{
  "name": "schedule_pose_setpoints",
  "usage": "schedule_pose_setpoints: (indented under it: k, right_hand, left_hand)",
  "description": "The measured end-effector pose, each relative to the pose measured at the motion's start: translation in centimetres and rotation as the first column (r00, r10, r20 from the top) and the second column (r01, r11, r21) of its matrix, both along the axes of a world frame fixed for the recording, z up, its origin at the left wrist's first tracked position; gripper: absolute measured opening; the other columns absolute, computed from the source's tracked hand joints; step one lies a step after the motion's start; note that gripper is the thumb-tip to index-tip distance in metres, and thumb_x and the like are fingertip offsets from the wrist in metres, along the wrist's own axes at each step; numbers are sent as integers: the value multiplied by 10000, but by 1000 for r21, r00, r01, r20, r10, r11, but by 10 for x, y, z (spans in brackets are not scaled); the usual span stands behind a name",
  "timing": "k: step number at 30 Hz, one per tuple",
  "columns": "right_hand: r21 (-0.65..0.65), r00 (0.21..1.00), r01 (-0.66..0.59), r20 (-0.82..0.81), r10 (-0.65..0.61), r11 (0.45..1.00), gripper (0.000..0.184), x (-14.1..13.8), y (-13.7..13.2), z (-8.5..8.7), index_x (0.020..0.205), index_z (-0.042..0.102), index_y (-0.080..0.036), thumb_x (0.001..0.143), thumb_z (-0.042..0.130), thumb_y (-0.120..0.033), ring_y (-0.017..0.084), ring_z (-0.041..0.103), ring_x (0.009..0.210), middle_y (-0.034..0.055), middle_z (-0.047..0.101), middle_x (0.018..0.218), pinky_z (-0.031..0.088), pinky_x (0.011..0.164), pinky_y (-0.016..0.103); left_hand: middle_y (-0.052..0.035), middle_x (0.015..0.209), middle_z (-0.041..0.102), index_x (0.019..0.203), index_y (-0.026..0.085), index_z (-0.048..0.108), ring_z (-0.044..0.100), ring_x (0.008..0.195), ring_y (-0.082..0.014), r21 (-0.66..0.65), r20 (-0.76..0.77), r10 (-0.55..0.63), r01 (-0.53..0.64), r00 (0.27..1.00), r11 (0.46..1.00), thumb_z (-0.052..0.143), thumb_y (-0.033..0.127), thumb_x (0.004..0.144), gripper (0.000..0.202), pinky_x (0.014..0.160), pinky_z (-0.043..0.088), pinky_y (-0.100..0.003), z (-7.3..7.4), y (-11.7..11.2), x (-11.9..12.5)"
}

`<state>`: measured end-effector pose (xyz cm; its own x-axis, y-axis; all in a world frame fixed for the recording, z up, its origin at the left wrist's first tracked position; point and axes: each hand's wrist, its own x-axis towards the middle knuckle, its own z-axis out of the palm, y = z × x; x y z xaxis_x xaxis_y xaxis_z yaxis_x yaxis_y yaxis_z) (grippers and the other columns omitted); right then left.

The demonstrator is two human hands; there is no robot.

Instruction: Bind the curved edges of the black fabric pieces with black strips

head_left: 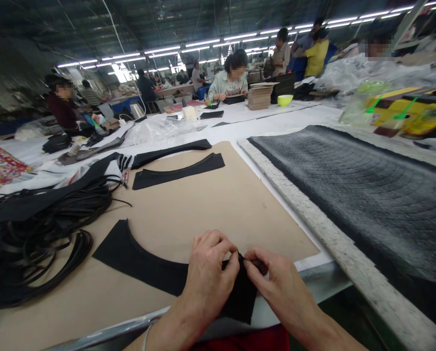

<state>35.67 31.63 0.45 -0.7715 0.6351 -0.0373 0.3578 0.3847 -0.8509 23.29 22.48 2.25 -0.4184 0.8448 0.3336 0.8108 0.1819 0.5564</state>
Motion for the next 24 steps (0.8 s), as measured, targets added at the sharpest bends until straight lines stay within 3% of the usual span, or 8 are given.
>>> schedule_pose_setpoints:
  k: [3, 6, 9, 11, 14, 19, 24]
  right_hand:
    - [-8, 999, 33, 17, -33, 999, 217, 0, 4, -7, 662, 526, -198, 827, 464, -324, 119, 466, 546, -35, 489, 564, 324, 532, 249]
    - [-195, 999, 38, -8, -41, 980, 241, 0, 8, -16, 672, 522, -192, 817, 471, -378, 115, 467, 523, -38, 461, 555, 346, 486, 229]
    - [-438, 997, 19, -59, -49, 899, 275, 0, 10, -23, 727, 551, -182, 786, 501, -446, 118, 493, 494, -42, 473, 567, 419, 458, 232]
    - [-492, 995, 9, -79, -55, 871, 293, -1, 11, -25, 730, 552, -179, 769, 523, -467, 115, 492, 469, -50, 462, 558, 445, 444, 240]
    - [-469, 994, 2, -95, -53, 883, 300, -1, 9, -25, 713, 546, -177, 777, 525, -469, 113, 494, 468, -49, 463, 555, 450, 437, 238]
    - [-405, 996, 8, -79, -44, 914, 283, 1, 5, -18, 761, 570, -179, 803, 507, -452, 121, 491, 528, -36, 485, 589, 443, 454, 230]
    - [-190, 998, -12, -65, 0, 982, 257, 3, 1, -12, 728, 559, -197, 857, 460, -396, 123, 501, 579, -25, 521, 614, 397, 506, 221]
  left_hand:
    - [-9, 809, 588, 793, 198, 643, 552, 845, -167, 34, 106, 22, -26, 994, 999, 532, 98, 835, 155, 794, 406, -314, 2, 1, -4]
    - [-18, 857, 585, 876, 205, 642, 562, 847, -161, 60, 162, 18, -28, 987, 998, 510, 113, 865, 162, 775, 432, -294, -5, -2, -4]
    - [-23, 898, 601, 946, 217, 636, 559, 887, -185, 34, 63, 17, -19, 998, 999, 568, 98, 830, 180, 801, 421, -326, -17, -7, 0]
    - [-35, 921, 608, 953, 212, 627, 548, 906, -201, 86, -78, 41, -34, 996, 996, 561, 93, 835, 180, 820, 395, -360, -23, -10, 4]
    - [-46, 911, 600, 864, 200, 623, 539, 881, -196, 159, -219, 40, -5, 975, 987, 514, 121, 877, 135, 792, 377, -358, -26, -10, 10]
    - [-40, 859, 590, 834, 202, 630, 533, 854, -197, 114, -227, 47, -22, 973, 993, 531, 135, 869, 124, 775, 379, -355, -26, -6, 15]
    - [-34, 839, 584, 799, 194, 619, 529, 849, -198, 95, -233, 65, -43, 970, 995, 531, 119, 863, 132, 779, 368, -370, -23, -4, 16]
